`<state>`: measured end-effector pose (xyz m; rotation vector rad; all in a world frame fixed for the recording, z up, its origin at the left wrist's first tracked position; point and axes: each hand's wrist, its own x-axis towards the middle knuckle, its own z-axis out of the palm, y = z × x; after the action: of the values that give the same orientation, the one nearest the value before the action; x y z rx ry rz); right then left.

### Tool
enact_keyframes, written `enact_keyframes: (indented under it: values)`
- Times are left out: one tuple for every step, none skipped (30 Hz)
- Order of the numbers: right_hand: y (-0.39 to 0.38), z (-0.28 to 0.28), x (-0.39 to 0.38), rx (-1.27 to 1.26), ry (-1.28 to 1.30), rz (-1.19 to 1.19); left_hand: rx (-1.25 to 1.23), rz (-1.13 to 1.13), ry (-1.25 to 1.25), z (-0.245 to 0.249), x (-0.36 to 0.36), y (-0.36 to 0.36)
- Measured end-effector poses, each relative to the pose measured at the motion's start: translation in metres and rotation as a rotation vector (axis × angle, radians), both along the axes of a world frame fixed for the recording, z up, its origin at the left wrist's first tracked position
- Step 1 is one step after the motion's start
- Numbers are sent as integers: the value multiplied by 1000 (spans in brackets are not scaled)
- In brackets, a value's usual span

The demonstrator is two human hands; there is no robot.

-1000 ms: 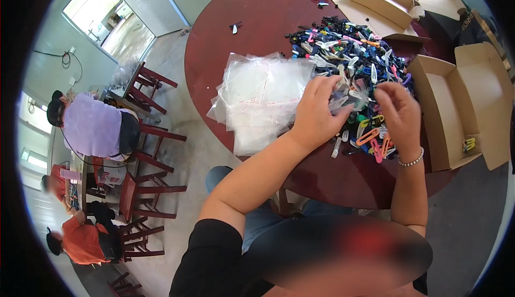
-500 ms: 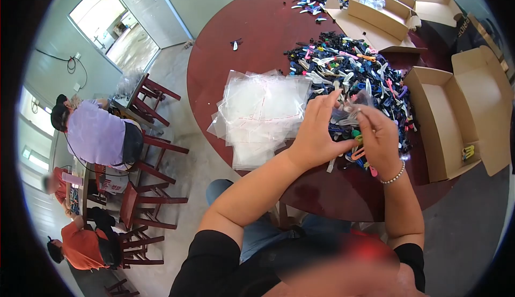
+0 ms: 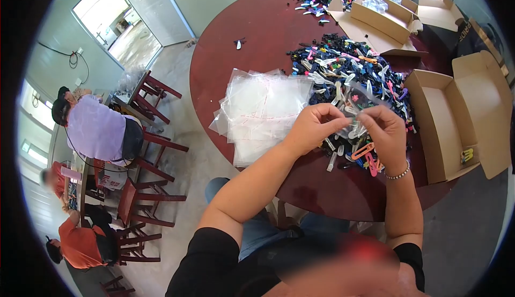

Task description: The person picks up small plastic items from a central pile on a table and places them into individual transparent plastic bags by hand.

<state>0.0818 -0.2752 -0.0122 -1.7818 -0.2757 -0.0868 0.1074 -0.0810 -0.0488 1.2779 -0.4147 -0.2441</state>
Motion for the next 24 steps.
enact_keyframes:
  values:
    - [1,0,1,99,-65,-16,-28,-24,23,1,-1,0]
    - [2,-1,3,198,-131,-33,-30,-24,24,1,-2,-2]
    - [-1,-3,5,163,-112,-36,-8,-27,-1,1,-2,-3]
    - [-1,-3,5,161,-112,-37,13,-31,-27,1,-3,-4]
    - [2,-2,4,224,-63,-19,11,-32,-26,0,-2,-4]
    - [4,0,4,288,-14,-1,9,-48,-5,-1,-1,-3]
    - [5,3,3,287,-13,-2,8,-65,18,-2,0,-2]
    - [6,7,1,281,-14,-2,7,-66,19,-3,0,-2]
    - [7,10,1,274,-17,-2,-18,-51,24,-3,1,-2]
    - [2,5,3,273,-18,-2,-44,-35,28,-3,1,-2]
    - [-7,-3,7,211,-69,34,-46,-35,27,-3,1,-2]
    - [-10,-4,9,150,-121,70,-46,-29,-8,-3,0,-4]
    - [-9,-3,8,148,-123,72,-46,-22,-43,-2,-1,-4]
    - [-7,1,6,158,-104,117,-47,-20,-45,-3,-1,-3]
    - [-5,4,5,169,-85,162,1,-39,-53,-3,0,-3]
    - [-3,2,5,169,-87,163,49,-59,-60,-4,0,-2]
    - [-2,-2,6,116,-134,105,49,-57,-63,-5,0,-1]
    - [0,-4,7,62,-181,46,55,-61,-49,-6,1,0]
    - [-1,-4,7,50,-162,64,62,-65,-35,-7,2,1]
    - [-1,-4,7,50,-165,66,62,-63,-38,-8,2,1]
    - [-1,-5,7,50,-146,78,52,-48,-59,-8,2,1]
    - [-1,-5,6,50,-127,89,43,-33,-79,-8,2,0]
    - [1,-4,5,50,-129,91,43,-31,-81,-8,1,-1]
    - [3,-2,3,53,-159,90,15,-24,-91,-3,-3,-3]
